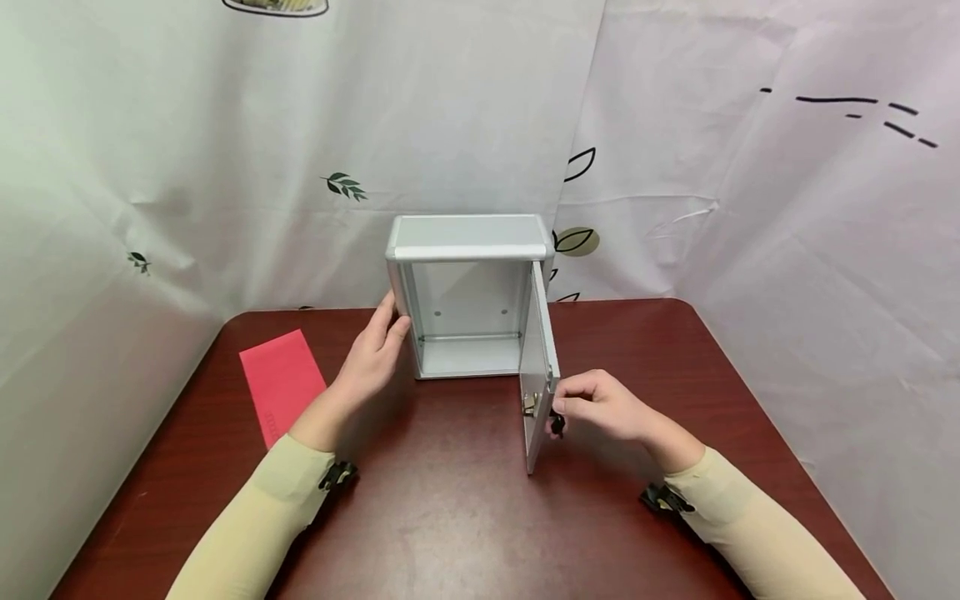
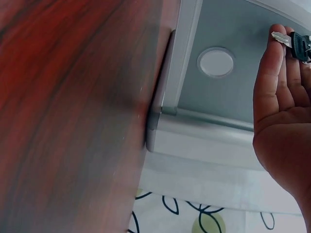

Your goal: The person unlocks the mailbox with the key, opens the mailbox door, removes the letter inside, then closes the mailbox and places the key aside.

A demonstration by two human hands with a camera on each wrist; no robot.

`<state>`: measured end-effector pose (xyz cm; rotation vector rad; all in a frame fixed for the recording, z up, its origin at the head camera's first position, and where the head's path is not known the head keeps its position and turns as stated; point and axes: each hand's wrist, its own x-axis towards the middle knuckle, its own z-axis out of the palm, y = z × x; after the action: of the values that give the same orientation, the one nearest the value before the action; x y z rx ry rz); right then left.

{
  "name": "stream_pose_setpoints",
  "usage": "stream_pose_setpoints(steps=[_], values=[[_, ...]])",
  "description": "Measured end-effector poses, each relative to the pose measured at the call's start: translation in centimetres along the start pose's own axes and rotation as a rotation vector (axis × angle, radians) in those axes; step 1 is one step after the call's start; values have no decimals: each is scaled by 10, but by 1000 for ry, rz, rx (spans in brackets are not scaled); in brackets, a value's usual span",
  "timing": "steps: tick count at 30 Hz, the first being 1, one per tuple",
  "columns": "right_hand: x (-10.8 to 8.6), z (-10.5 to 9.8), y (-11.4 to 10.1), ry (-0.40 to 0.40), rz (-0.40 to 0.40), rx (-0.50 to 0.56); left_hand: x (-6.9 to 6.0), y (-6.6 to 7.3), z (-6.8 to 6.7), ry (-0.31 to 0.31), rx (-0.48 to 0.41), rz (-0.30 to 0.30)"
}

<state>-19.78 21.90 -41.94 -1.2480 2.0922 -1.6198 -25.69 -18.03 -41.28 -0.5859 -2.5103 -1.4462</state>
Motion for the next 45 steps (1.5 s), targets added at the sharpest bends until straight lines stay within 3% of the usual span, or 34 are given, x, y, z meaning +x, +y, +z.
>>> stream_pose_setpoints(steps=[10,19,45], values=[[16,16,0,-15,16,69,0,2,0,8,-1,-9],[35,33,-3,2,36,51,1,3,1,13,5,-16],[93,79,-3,224,264,-103,0,1,2,33,7,-10]])
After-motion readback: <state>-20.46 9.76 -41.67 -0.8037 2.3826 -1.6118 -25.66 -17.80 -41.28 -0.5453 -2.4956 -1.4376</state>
